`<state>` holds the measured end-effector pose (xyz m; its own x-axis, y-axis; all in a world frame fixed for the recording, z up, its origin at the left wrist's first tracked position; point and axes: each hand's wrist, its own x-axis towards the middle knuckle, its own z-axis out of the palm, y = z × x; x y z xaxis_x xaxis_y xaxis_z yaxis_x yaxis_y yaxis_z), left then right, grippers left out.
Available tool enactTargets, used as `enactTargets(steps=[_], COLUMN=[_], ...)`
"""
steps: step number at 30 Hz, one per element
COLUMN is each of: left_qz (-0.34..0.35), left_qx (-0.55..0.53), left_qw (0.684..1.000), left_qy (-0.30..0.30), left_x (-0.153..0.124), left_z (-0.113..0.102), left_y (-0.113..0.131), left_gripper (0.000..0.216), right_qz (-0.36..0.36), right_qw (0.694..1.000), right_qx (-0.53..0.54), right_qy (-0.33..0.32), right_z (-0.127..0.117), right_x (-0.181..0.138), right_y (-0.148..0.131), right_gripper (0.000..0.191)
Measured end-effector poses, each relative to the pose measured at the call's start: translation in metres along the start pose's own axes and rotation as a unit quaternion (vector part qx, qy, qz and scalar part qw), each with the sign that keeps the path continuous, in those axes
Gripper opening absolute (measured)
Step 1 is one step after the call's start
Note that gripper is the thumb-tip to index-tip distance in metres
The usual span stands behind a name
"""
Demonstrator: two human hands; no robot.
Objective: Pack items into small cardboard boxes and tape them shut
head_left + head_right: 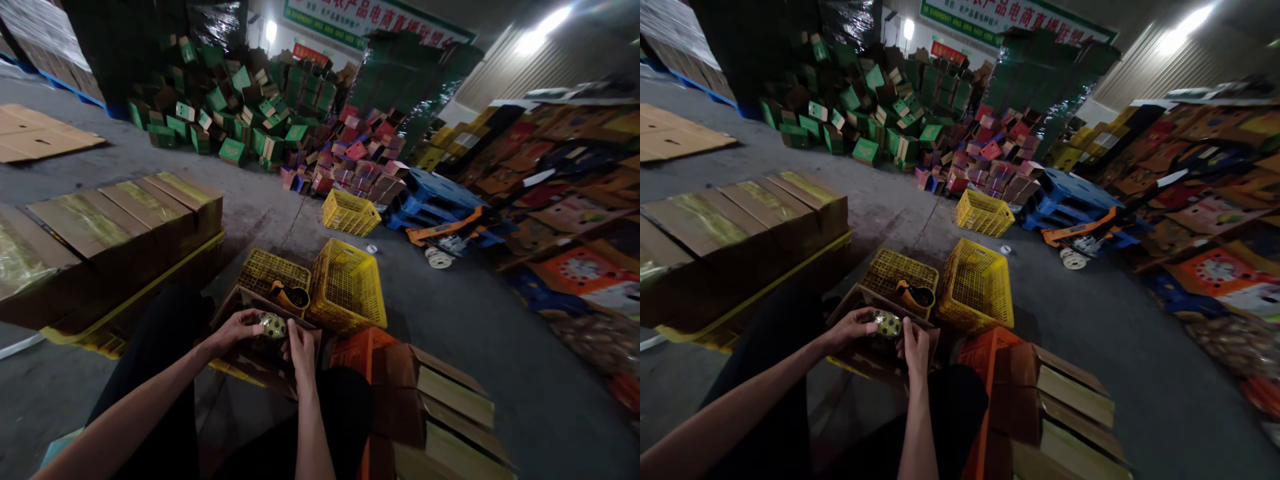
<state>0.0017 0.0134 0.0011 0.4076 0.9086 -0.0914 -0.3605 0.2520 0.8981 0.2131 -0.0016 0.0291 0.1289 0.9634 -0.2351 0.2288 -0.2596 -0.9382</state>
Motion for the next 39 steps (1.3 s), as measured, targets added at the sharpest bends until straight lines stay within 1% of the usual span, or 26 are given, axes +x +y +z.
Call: enactTargets(steps=[3, 5, 6, 8, 11, 12, 14, 16, 18, 20, 23, 27, 29, 33, 35, 39], left_qz=[-0.007, -0.017, -0.021, -0.028, -0.037, -0.044, -0.061, -0.078, -0.093, -0.099, -0.091, -0.079, -0.08, -0.107, -0.113, -0.106], left_qx=[0.004, 0.004, 0.003, 0.002, -0.001, -0.005, -0.019, -0.035, -0.046, -0.059, -0.077, -0.068, -0.057, -0.069, -0.076, -0.062], left_qw=[1.0, 0.999, 0.999, 0.998, 0.998, 0.998, 0.997, 0.995, 0.993, 0.991, 0.99, 0.993, 0.994, 0.991, 0.989, 0.99], left_qy=[0.021, 0.035, 0.04, 0.047, 0.054, 0.054, 0.052, 0.05, 0.058, 0.07, 0.077, 0.063, 0.043, -0.035, -0.064, -0.073], left_x=[0.001, 0.002, 0.002, 0.002, 0.002, 0.002, 0.002, 0.002, 0.003, 0.003, 0.004, 0.002, 0.0, -0.003, -0.004, -0.004], left_z=[-0.001, -0.002, -0.003, -0.003, -0.002, -0.002, -0.001, -0.001, -0.002, -0.002, -0.002, 0.0, 0.001, 0.002, 0.003, 0.003], left_y=[-0.002, -0.004, -0.004, -0.006, -0.009, -0.009, -0.01, -0.009, -0.008, -0.007, -0.005, -0.002, 0.0, 0.003, 0.004, 0.005], left_gripper=[0.047, 0.046, 0.046, 0.046, 0.047, 0.047, 0.049, 0.052, 0.057, 0.06, 0.058, 0.056, 0.056, 0.062, 0.065, 0.063], right_qz=[-0.068, -0.12, -0.138, -0.159, -0.158, -0.154, -0.144, -0.136, -0.126, -0.113, -0.095, -0.084, -0.089, -0.1, -0.102, -0.109], right_qw=[0.994, 0.987, 0.985, 0.986, 0.985, 0.984, 0.983, 0.984, 0.986, 0.988, 0.988, 0.987, 0.986, 0.983, 0.983, 0.984], right_qx=[-0.07, -0.087, -0.08, -0.051, -0.029, -0.027, -0.024, -0.01, 0.014, 0.044, 0.083, 0.117, 0.124, 0.136, 0.13, 0.123], right_qy=[0.045, 0.067, 0.062, 0.02, -0.067, -0.088, -0.112, -0.115, -0.109, -0.098, -0.086, -0.077, -0.07, -0.069, -0.077, -0.075], right_z=[-0.003, -0.005, -0.005, -0.004, 0.0, 0.001, 0.003, 0.004, 0.003, 0.002, 0.003, 0.006, 0.007, 0.007, 0.007, 0.008], right_x=[0.001, 0.001, 0.001, -0.002, -0.008, -0.009, -0.012, -0.011, -0.008, -0.005, -0.003, -0.002, -0.002, -0.003, -0.003, -0.003], right_y=[0.0, -0.002, -0.003, -0.005, -0.007, -0.008, -0.008, -0.008, -0.008, -0.006, -0.002, 0.004, 0.004, 0.0, -0.002, -0.002], right_gripper=[0.05, 0.043, 0.04, 0.038, 0.049, 0.052, 0.051, 0.047, 0.047, 0.051, 0.057, 0.066, 0.068, 0.064, 0.06, 0.051])
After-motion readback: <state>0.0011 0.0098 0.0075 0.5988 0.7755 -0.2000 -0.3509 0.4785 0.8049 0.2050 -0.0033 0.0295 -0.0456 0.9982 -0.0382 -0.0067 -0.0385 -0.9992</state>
